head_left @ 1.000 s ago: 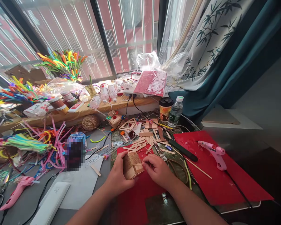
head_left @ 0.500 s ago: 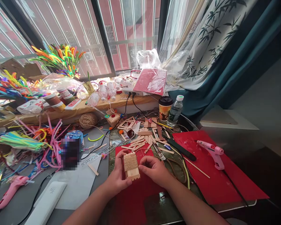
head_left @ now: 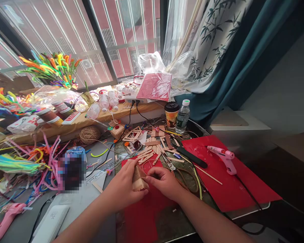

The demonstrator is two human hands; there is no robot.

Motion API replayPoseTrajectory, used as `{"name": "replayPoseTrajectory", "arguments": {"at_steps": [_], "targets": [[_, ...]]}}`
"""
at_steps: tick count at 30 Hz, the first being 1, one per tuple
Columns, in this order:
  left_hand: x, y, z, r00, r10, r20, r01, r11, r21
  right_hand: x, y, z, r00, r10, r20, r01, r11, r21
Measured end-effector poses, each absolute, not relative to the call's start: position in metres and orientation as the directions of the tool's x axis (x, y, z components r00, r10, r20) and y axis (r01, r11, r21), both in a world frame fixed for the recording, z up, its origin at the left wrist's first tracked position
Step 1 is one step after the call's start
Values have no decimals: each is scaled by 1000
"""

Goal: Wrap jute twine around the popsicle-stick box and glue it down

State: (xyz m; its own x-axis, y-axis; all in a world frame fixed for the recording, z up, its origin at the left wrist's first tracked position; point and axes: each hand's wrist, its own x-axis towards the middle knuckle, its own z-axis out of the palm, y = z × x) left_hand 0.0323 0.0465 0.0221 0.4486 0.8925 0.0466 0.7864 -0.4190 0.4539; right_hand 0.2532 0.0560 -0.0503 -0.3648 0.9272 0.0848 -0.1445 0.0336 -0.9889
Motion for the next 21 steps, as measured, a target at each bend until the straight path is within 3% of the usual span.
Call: {"name": "replayPoseTrajectory", "arguments": {"at_steps": [5, 9, 21], "targets": [[9, 38, -21, 350, 907, 236, 643, -416, 643, 262, 54, -42, -342, 924, 170, 28, 191, -981], [-9, 35, -46, 360, 911, 200, 616, -394, 682, 263, 53, -40, -368, 898, 240, 214, 333, -918], [25, 40, -5, 481, 877, 17, 800, -446, 401, 252, 55, -51, -421, 847, 324, 287, 464, -838]]}}
